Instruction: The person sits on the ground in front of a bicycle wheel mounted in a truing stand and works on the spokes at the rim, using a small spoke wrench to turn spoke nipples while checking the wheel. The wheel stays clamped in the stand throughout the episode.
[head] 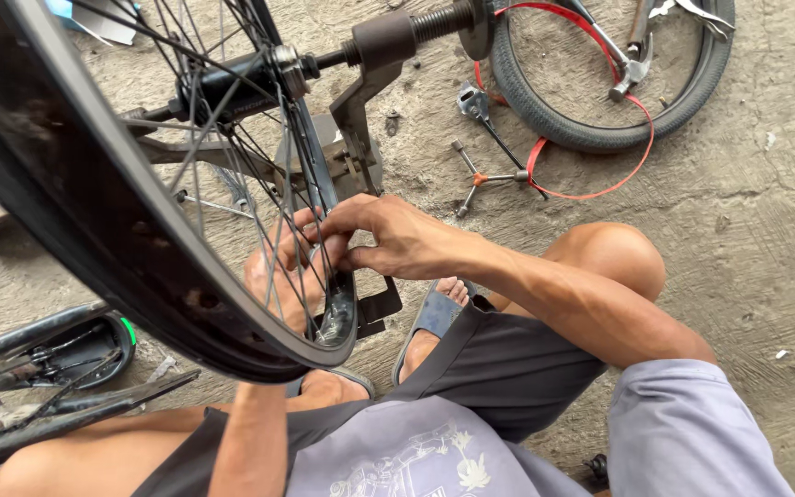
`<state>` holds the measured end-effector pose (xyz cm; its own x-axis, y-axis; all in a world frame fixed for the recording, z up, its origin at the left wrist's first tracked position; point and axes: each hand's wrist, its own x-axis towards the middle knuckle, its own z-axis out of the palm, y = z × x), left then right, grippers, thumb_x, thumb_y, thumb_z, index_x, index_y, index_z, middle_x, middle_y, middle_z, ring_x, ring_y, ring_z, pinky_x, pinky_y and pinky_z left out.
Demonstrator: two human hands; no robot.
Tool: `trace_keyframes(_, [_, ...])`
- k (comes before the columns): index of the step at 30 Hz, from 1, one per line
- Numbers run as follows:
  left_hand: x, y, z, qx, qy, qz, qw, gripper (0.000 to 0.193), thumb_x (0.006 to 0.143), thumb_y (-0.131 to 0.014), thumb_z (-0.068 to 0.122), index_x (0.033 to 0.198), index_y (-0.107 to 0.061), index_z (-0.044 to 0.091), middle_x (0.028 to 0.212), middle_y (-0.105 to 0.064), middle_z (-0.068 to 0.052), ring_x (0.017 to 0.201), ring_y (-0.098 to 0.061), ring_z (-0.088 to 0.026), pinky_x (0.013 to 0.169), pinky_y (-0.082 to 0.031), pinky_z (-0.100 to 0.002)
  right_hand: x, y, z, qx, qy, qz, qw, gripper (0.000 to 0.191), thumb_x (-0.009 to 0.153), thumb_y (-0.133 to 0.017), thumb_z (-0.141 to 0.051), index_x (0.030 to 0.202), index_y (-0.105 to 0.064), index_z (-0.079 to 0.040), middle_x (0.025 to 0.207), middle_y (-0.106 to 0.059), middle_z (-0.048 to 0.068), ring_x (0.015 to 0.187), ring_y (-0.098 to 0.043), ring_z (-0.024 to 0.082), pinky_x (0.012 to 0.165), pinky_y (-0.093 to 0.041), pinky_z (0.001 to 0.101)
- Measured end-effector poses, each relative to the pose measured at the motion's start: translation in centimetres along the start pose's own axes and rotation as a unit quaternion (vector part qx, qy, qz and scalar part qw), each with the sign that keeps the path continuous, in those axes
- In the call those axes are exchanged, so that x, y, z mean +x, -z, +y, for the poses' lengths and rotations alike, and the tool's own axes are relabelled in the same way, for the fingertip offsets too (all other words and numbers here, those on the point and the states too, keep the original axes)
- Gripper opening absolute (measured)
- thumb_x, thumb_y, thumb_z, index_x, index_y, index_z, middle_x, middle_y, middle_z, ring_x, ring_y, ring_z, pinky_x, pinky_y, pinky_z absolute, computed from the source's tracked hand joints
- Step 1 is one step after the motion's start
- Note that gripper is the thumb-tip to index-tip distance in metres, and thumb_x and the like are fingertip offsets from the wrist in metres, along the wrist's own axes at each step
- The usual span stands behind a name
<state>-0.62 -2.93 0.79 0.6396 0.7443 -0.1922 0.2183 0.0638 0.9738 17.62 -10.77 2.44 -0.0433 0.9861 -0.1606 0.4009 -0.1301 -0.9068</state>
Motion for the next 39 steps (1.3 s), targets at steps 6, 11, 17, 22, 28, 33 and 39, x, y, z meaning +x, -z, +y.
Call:
trace_keyframes(6, [1.2, 2.4, 0.0, 0.147, 0.053, -0.03, 0.987, 0.028, 0.102, -0.066, 0.024, 0.124, -0.073, 0.009, 0.07, -0.059, -0.002, 0.063, -0.049, -0.009, 0.059, -0.039, -0.027, -0.3, 1.7, -0.5, 0.08, -0.015, 0.032, 0.996, 0.027, 0.083, -0.081, -0.014, 0.109, -0.077, -0.007, 0.124, -0.069, 0.011, 0.117, -0.067, 0.023, 0.103, -0.056, 0.037])
trace_keyframes(11, [0.5, 1.8, 0.0, 0.037, -0.008, -0.046, 0.998, 0.03, 0.096, -0.068, 0.022, 0.119, -0.068, 0.003, 0.085, -0.069, 0.002, 0.074, -0.06, -0.007, 0.065, -0.047, -0.025, -1.6, 3.6, -0.2, 0.095, -0.055, 0.09, 0.99, 0.03, 0.083, -0.081, -0.014, 0.111, -0.073, -0.009, 0.119, -0.076, 0.011, 0.116, -0.07, 0.021, 0.104, -0.055, 0.0343])
trace_keyframes(17, [-0.5, 2.4, -0.5, -0.123, 0.004, -0.055, 0.991, 0.027, 0.103, -0.057, 0.019, 0.123, -0.059, 0.001, 0.114, -0.07, -0.001, 0.101, -0.067, -0.009, 0.088, -0.053, -0.024, -2.1, 0.0, 0.4, 0.129, -0.041, 0.019, 0.991, 0.031, 0.083, -0.082, -0.013, 0.111, -0.071, -0.003, 0.116, -0.074, 0.009, 0.098, -0.077, 0.017, 0.088, -0.063, 0.0303])
trace_keyframes(22, [0.3, 3.2, -2.1, -0.096, 0.032, -0.115, 0.988, 0.024, 0.105, -0.059, 0.017, 0.12, -0.064, 0.0, 0.105, -0.069, -0.008, 0.099, -0.066, -0.013, 0.088, -0.053, -0.028, -2.0, -1.3, 0.7, 0.111, -0.017, 0.094, 0.989, 0.028, 0.082, -0.082, -0.012, 0.103, -0.067, -0.002, 0.114, -0.073, 0.008, 0.097, -0.076, 0.016, 0.087, -0.062, 0.0297])
trace_keyframes(28, [0.6, 2.9, -2.1, -0.018, 0.02, -0.11, 0.994, 0.017, 0.096, -0.07, 0.009, 0.111, -0.065, 0.002, 0.104, -0.069, -0.004, 0.097, -0.068, -0.009, 0.082, -0.057, -0.028, -1.6, -1.6, 0.5, 0.016, -0.047, 0.116, 0.992, 0.026, 0.081, -0.082, -0.016, 0.101, -0.072, -0.003, 0.096, -0.074, 0.007, 0.09, -0.074, 0.018, 0.081, -0.058, 0.0344])
trace_keyframes(33, [0.2, 2.6, -1.3, 0.074, 0.048, -0.066, 0.994, 0.02, 0.098, -0.066, 0.006, 0.117, -0.07, 0.003, 0.092, -0.072, -0.004, 0.085, -0.065, -0.009, 0.07, -0.052, -0.027, -1.8, -1.4, 0.8, 0.029, -0.028, 0.105, 0.994, 0.027, 0.083, -0.084, -0.022, 0.098, -0.069, -0.006, 0.095, -0.074, 0.007, 0.094, -0.07, 0.02, 0.085, -0.055, 0.0356])
trace_keyframes(39, [0.7, 2.3, -2.0, -0.023, -0.001, -0.094, 0.995, 0.026, 0.091, -0.07, 0.003, 0.117, -0.066, 0.001, 0.106, -0.069, -0.001, 0.089, -0.067, -0.009, 0.079, -0.056, -0.025, -1.4, -2.1, 1.6, -0.003, 0.01, 0.13, 0.991, 0.024, 0.089, -0.077, -0.017, 0.109, -0.073, -0.005, 0.105, -0.075, 0.009, 0.103, -0.07, 0.022, 0.09, -0.056, 0.0363])
